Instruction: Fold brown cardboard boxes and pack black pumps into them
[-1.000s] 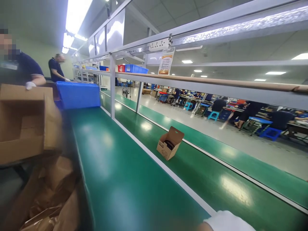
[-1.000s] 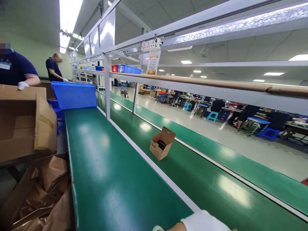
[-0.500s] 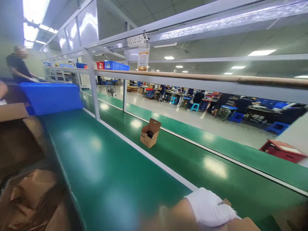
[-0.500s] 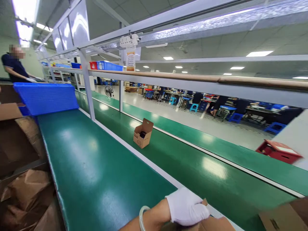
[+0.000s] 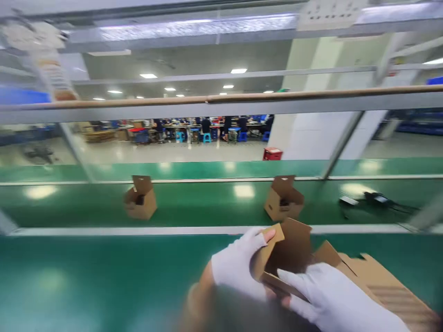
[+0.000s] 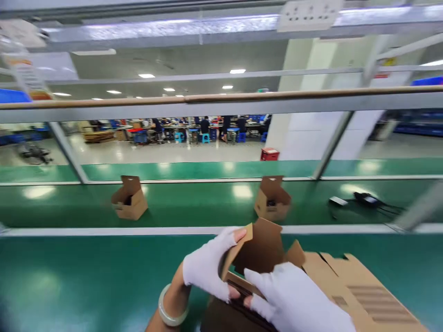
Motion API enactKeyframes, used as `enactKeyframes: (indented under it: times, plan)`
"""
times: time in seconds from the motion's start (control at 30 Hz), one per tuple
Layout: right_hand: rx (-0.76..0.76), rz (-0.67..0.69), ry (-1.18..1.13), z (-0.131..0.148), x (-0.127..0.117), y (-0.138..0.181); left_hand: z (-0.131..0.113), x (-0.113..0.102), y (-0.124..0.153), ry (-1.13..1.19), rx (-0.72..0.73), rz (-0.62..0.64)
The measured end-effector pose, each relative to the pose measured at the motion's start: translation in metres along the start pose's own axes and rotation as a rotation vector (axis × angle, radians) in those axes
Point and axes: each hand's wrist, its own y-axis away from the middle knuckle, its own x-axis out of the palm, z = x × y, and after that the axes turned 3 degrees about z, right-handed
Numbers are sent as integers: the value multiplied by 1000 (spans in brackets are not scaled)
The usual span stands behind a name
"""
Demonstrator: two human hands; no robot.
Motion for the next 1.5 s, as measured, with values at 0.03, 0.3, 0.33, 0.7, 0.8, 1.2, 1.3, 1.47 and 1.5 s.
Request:
enactKeyframes:
  times: [0.03,0.3,0.33,0.7,0.8,1.2,1.3,1.47,1.5]
  plan:
    - [-25,20,8,4,-10,-1,1,3,-1,-1,27,-20]
    - [803,-699,-643,-40,-17,28,-5,11,-6,28,95,-197]
    - [858,-588,-869,-45,-13,31,-5,11,-6,23,125,-202]
    - [652,73,-1703,-25,21,15,-4,14,-12,49,352,-117]
    - [514,222,-1649,-45,8,19,-4,13,-11,135,407,-155]
    - [511,605,-467,-2,-42,-33,-7,17,-10,45,263,-12]
    - [540,537,-180,5,-30,-27,-10,20,-11,53,275,-22]
    - [471,359,-160,-6,-36,-8,-8,9,-11,168,363,-80]
    - [443,228,-141,-9,-41,-4,-5,5,-10,209,320,-150]
